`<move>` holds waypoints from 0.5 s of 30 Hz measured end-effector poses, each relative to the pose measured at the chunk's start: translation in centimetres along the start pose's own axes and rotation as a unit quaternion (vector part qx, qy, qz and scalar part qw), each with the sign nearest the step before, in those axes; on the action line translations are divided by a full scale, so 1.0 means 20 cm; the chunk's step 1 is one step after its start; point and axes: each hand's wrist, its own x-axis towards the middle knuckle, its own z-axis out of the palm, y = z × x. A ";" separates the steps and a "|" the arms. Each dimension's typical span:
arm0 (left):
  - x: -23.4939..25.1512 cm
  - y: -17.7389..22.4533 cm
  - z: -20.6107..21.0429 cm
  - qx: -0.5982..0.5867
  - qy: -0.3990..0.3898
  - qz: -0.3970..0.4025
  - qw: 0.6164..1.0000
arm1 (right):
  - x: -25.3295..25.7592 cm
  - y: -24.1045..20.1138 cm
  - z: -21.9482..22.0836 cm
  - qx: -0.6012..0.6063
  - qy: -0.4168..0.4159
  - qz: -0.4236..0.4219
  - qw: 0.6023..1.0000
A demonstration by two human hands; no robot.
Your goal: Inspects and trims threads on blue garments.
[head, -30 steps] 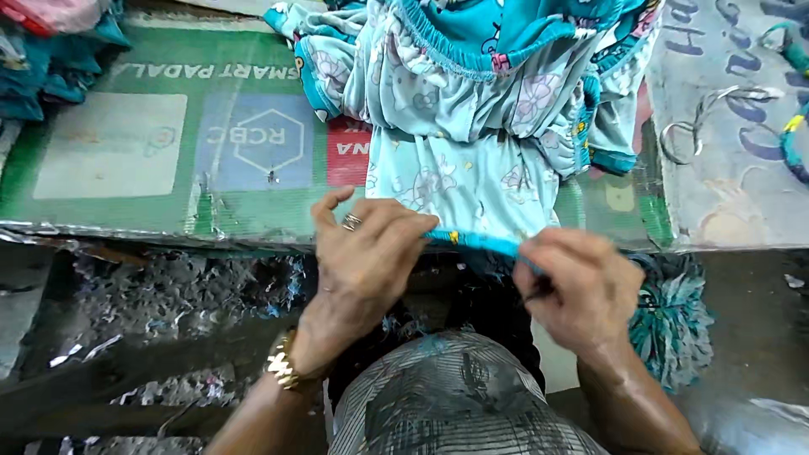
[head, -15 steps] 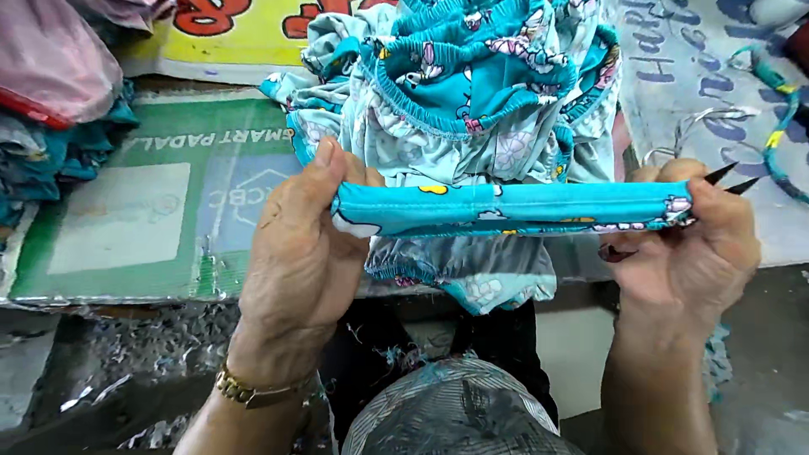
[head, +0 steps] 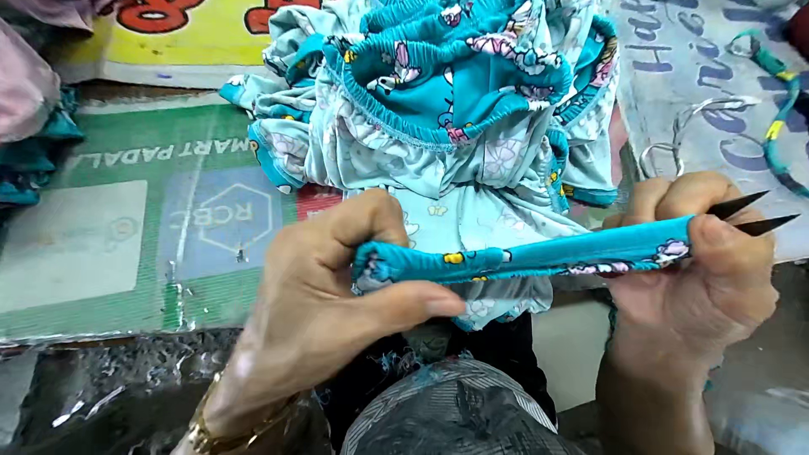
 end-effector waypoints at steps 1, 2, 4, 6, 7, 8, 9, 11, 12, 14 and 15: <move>0.00 0.00 0.01 0.050 -0.003 -0.002 0.999 | 0.00 0.01 0.02 -0.001 -0.005 -0.003 1.000; 0.00 0.00 0.02 0.097 -0.012 0.002 0.995 | 0.00 0.01 0.03 -0.004 -0.011 -0.006 1.000; -0.01 -0.02 0.02 0.155 -0.020 0.017 0.988 | -0.02 0.00 0.04 -0.009 -0.023 -0.007 1.000; -0.03 -0.02 0.03 0.176 -0.033 0.026 0.983 | -0.03 -0.01 0.04 -0.029 -0.035 -0.008 0.999; -0.03 -0.01 0.03 0.179 -0.038 0.028 0.983 | -0.03 -0.01 0.04 -0.046 -0.041 -0.010 0.998; -0.03 -0.01 0.04 0.182 -0.038 0.026 0.982 | -0.04 -0.02 0.05 -0.063 -0.047 -0.013 0.997; -0.03 -0.01 0.05 0.171 -0.036 0.021 0.984 | -0.04 -0.02 0.05 -0.077 -0.055 -0.016 0.995; -0.03 -0.01 0.08 0.125 -0.030 0.007 0.992 | -0.05 -0.02 0.06 -0.101 -0.070 -0.026 0.992; -0.03 -0.02 0.09 0.102 -0.026 0.003 0.994 | -0.06 -0.03 0.05 -0.121 -0.084 -0.033 0.989; -0.06 -0.01 0.09 0.095 -0.016 0.006 0.995 | -0.10 -0.04 0.02 -0.192 -0.138 -0.049 0.970; -0.08 0.00 0.09 0.131 -0.013 0.011 0.991 | -0.13 -0.04 0.00 -0.227 -0.169 -0.054 0.958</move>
